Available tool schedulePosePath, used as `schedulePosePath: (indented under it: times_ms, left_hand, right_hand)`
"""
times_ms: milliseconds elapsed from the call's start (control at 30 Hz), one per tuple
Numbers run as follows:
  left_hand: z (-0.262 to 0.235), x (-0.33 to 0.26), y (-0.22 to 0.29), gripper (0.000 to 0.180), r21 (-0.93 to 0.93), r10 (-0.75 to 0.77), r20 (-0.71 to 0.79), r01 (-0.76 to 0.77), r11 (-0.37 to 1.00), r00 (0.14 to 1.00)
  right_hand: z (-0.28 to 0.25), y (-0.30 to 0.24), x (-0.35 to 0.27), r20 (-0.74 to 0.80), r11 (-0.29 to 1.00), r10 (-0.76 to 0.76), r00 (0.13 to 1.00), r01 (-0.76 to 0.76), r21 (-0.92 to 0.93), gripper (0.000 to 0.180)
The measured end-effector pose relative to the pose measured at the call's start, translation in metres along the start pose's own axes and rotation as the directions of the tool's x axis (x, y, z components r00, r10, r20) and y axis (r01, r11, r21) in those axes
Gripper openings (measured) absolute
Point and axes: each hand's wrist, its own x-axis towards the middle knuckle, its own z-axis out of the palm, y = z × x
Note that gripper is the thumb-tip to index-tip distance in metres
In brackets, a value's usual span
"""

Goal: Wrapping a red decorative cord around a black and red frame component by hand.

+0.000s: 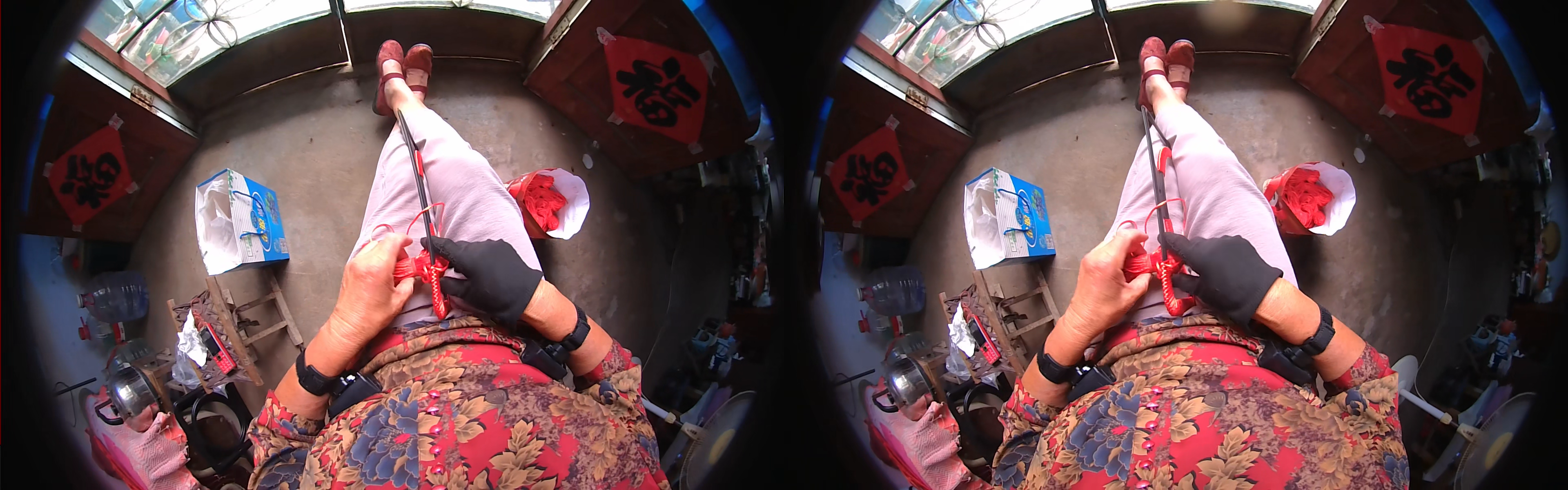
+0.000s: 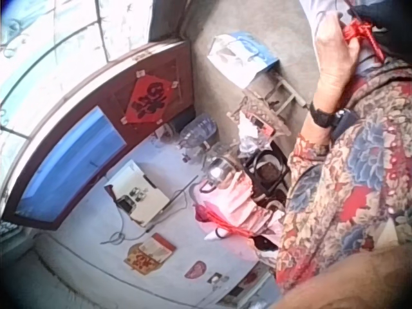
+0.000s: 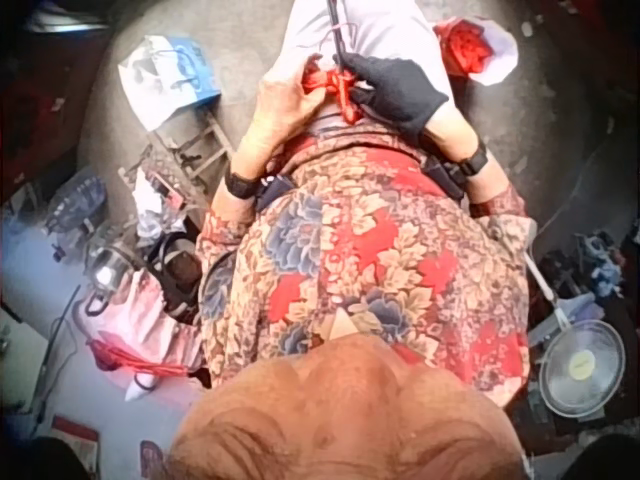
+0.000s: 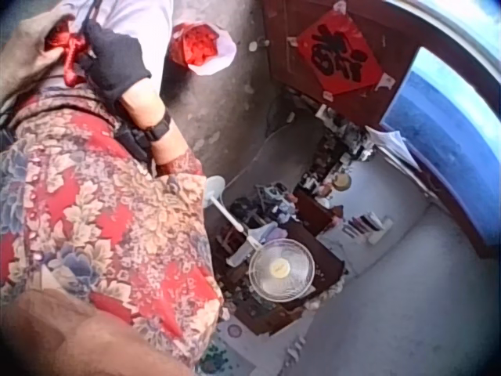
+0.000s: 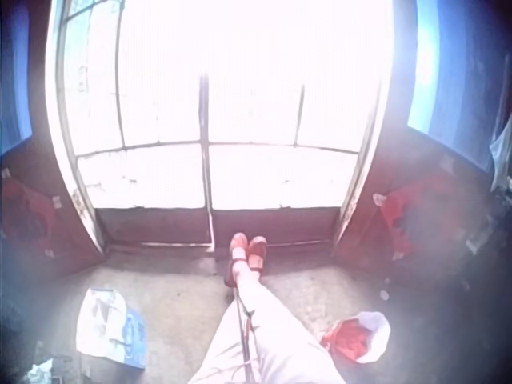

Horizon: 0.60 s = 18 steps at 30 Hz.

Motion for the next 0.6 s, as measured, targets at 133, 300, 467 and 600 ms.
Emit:
schedulePosePath:
  times_ms: [133, 300, 467, 600]
  left_hand:
    - [-0.002, 0.003, -0.001, 0.047, -0.356, -0.166, 0.109, 0.194, 0.914, 0.98]
    - [0.004, 0.002, -0.003, 0.049, -0.164, -0.133, 0.089, 0.146, 0.975, 0.987]
    - [0.01, -0.006, 0.003, 0.046, -0.534, -0.346, 0.104, 0.346, 0.771, 0.932]
    - [-0.003, -0.009, 0.012, 0.04, -0.259, -0.335, 0.059, 0.339, 0.904, 0.94]
  right_hand:
    - [-0.004, 0.006, -0.004, -0.035, 0.997, -0.024, 0.999, 0.026, 0.071, 0.048]
    - [0.001, 0.011, -0.006, 0.125, 0.829, 0.195, 0.973, -0.232, 0.51, 0.041]
    - [-0.01, 0.019, -0.008, 0.343, 0.874, 0.203, 0.917, -0.328, 0.358, 0.032]
    - [-0.018, 0.008, -0.004, 0.346, 0.898, 0.364, 0.865, -0.424, 0.117, 0.033]
